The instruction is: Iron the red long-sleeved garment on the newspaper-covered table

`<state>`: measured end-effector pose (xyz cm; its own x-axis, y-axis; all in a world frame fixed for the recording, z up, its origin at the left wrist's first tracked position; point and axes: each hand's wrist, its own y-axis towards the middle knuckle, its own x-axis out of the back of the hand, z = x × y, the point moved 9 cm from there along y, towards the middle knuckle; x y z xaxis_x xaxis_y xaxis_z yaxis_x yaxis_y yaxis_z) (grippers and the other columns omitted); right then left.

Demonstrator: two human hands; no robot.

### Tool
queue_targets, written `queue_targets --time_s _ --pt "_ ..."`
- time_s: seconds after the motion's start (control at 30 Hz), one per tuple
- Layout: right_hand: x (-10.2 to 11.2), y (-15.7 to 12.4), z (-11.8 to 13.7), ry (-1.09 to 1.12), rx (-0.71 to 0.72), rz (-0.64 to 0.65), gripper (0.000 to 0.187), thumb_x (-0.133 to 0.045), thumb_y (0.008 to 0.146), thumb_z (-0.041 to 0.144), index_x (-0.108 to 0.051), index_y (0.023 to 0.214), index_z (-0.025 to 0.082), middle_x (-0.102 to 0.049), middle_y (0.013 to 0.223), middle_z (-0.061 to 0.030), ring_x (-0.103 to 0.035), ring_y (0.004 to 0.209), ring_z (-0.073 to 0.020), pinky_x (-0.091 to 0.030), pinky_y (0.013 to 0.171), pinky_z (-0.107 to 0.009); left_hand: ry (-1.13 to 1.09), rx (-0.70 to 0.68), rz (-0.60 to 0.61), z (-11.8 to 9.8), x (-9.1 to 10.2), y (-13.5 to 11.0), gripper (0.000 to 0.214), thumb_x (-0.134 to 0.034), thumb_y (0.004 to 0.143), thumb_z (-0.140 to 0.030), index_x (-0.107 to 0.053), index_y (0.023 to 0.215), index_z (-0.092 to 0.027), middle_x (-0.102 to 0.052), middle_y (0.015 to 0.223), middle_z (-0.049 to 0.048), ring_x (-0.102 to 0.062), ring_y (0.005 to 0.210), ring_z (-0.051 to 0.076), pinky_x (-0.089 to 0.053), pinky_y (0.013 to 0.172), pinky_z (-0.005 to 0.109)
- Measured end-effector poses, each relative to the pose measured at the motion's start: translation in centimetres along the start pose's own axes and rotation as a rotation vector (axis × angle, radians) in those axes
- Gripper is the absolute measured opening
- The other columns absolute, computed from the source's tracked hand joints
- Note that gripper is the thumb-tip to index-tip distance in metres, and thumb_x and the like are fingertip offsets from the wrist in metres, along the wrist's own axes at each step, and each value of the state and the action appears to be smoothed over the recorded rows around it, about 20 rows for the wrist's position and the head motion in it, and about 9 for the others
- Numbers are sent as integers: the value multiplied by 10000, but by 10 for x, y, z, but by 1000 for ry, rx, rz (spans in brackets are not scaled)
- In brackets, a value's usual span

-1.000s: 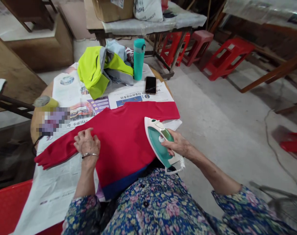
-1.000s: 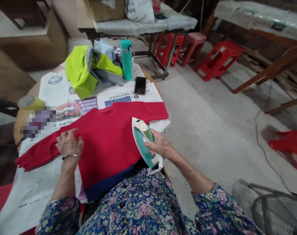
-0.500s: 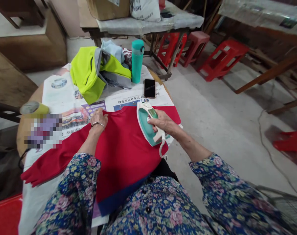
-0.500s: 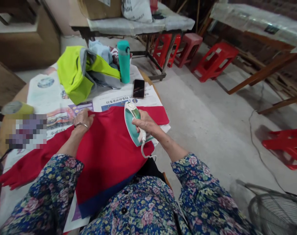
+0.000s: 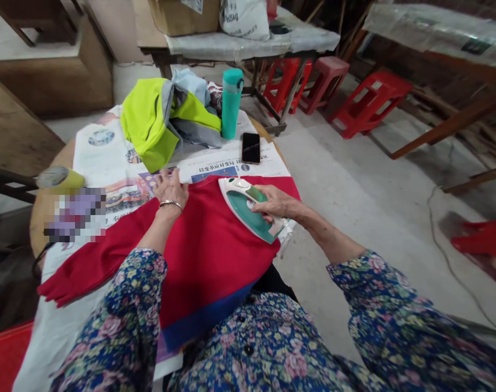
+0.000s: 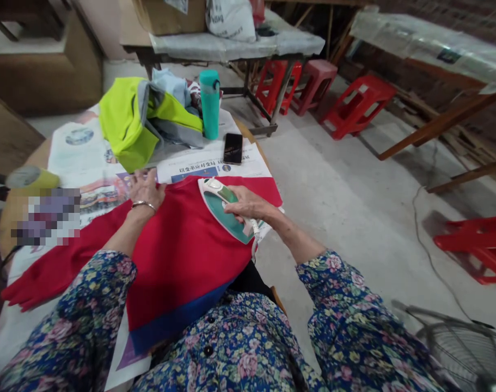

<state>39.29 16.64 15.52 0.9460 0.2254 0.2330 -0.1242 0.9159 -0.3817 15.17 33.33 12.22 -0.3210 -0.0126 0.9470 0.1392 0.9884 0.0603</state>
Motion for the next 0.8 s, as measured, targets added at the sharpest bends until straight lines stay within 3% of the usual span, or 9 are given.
queue_targets --time_s 0.13,0.33,0.6,0.8 --pt "-6 -6 -6 8 -18 28 239 -680 785 107 -561 944 240 -571 540 95 -508 394 -106 -451 390 -199 34 -127 161 -45 -27 11 523 -612 1037 -453 -691 1533 -305 -630 1595 165 -514 1512 435 -483 1218 594" --pt "0 -10 -17 42 -6 -41 228 -698 782 131 -546 906 248 -544 534 95 -510 392 -106 -422 378 -196 21 -177 300 -80 -52 27 296 -624 1040 -342 -793 1276 -282 -755 1416 117 -634 1400 342 -497 1197 484" --pt "0 1 -2 35 21 -54 207 -689 795 164 -576 944 251 -570 527 81 -528 408 -124 -433 378 -203 -41 -146 234 -91 -53 40 353 -482 1061 -253 -724 1319 -250 -773 1379 138 -658 1360 323 -483 1175 465" --pt "11 20 4 38 8 -68 184 -698 810 163 -560 893 251 -565 532 68 -524 421 -124 -445 386 -209 -17 -165 195 -104 -46 52 363 -503 1038 -234 -740 1313 -228 -759 1415 155 -608 1437 360 -443 1246 536"
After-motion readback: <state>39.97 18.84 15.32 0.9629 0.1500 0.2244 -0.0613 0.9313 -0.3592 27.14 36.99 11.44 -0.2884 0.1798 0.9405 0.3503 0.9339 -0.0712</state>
